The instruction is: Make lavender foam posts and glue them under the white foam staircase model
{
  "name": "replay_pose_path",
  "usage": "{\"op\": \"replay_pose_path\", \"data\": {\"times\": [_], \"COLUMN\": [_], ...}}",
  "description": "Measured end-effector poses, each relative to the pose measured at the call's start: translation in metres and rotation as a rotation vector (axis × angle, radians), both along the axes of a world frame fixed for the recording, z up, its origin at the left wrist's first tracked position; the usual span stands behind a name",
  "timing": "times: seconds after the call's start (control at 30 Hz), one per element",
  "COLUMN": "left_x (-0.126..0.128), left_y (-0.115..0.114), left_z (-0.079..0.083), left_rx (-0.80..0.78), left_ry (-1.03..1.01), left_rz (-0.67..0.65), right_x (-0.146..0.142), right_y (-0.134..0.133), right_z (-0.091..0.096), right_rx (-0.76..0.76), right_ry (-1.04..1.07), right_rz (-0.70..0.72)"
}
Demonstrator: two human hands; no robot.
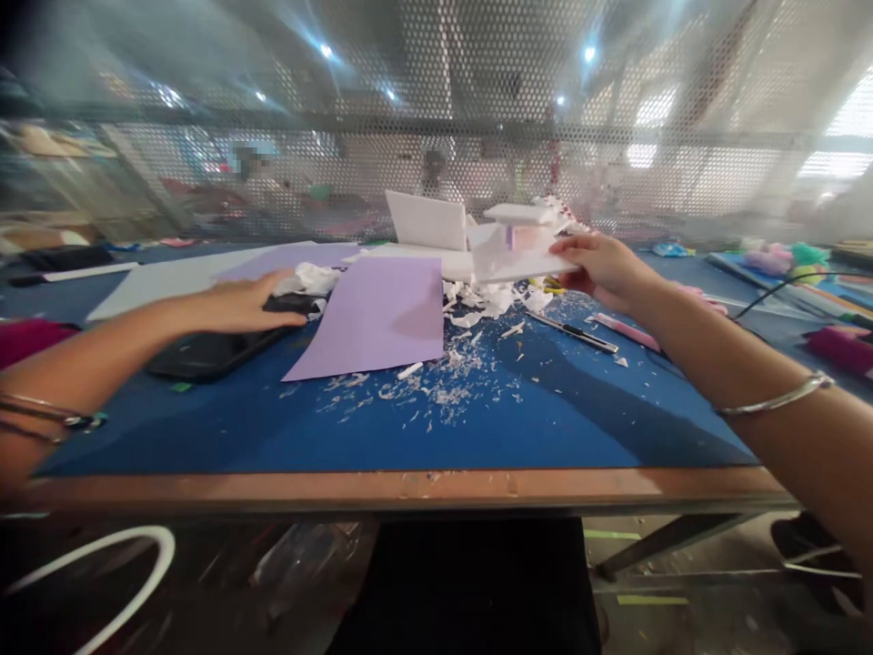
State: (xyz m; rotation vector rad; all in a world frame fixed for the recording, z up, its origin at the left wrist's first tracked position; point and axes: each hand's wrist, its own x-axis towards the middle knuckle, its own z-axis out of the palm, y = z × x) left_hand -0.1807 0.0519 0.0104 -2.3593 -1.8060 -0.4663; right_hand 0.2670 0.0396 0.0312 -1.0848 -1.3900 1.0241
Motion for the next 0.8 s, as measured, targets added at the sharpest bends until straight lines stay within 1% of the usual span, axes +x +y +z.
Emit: {"op": "replay_pose_path", "data": {"times": [0.03,0.07,0.13,0.17,0.23,0.27,0.33,0.37,0.4,0.43,0.5,0.6,0.67,0.8], "left_x": [0.007,0.018,0.05,0.069,0.107,0.124,0.146,0.151,0.153,0.151,0.143,0.128,0.122,0.122], "left_y": [-0.001,-0.005,-0.02,-0.03,-0.052,-0.062,-0.075,-0.078,-0.079,-0.077,-0.071,-0.061,-0.059,-0.058], "left_z": [0.0,0.0,-0.002,-0.004,-0.007,-0.008,-0.007,-0.006,-0.005,-0.005,-0.005,-0.008,-0.009,-0.009], "left_rx": [0.01,0.027,0.126,0.151,0.164,0.21,0.287,0.34,0.395,0.458,0.496,0.422,0.378,0.361], "left_ry": [0.074,0.107,0.1,0.097,0.139,0.152,0.179,0.197,0.223,0.232,0.202,0.063,0.001,0.008], "left_rz": [0.071,0.011,-0.166,-0.282,-0.579,-0.698,-0.837,-0.896,-0.936,-0.944,-0.931,-0.889,-0.882,-0.888], "right_x": [0.0,-0.001,-0.001,-0.002,-0.005,-0.006,-0.011,-0.014,-0.017,-0.02,-0.026,-0.034,-0.038,-0.037], "right_y": [0.006,0.012,0.021,0.023,0.026,0.026,0.024,0.023,0.022,0.022,0.025,0.034,0.041,0.05], "right_z": [0.0,0.0,-0.003,-0.005,-0.008,-0.009,-0.008,-0.007,-0.006,-0.004,0.0,0.005,0.005,-0.005], "right_rx": [-0.011,-0.029,-0.091,-0.118,-0.161,-0.178,-0.22,-0.234,-0.253,-0.279,-0.295,-0.301,-0.336,-0.395], "right_ry": [-0.027,-0.057,-0.112,-0.134,-0.174,-0.188,-0.187,-0.178,-0.172,-0.185,-0.244,-0.359,-0.418,-0.433], "right_rz": [0.006,0.014,0.017,0.025,0.024,0.033,0.063,0.085,0.104,0.132,0.2,0.259,0.286,0.345]}}
